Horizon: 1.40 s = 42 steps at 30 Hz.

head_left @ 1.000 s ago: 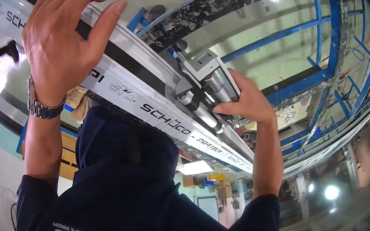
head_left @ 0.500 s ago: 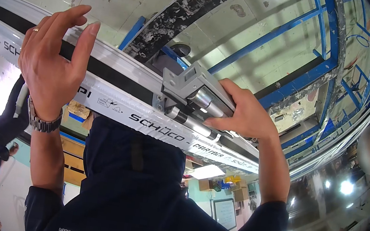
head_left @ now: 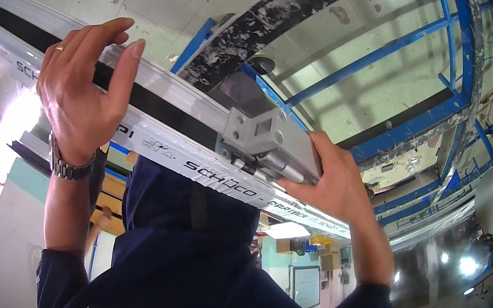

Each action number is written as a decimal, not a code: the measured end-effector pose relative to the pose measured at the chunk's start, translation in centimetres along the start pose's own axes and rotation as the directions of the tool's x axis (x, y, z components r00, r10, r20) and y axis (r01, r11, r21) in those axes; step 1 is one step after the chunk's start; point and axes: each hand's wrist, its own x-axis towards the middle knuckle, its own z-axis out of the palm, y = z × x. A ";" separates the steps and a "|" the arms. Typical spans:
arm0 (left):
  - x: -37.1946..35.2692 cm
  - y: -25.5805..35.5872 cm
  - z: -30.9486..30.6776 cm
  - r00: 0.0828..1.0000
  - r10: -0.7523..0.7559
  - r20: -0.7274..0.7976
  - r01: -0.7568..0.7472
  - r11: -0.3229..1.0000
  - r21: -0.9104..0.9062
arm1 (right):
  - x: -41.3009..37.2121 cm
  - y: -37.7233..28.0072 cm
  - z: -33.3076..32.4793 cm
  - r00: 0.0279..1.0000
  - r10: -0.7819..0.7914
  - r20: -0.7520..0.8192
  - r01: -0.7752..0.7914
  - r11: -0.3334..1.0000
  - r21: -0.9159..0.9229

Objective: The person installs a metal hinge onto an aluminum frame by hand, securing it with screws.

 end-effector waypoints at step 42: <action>1.5 7.1 0.2 0.547 0.574 0.609 -0.121 0.774 -0.621 | -2.4 1.0 2.7 0.951 -0.199 -0.236 0.184 0.979 -0.082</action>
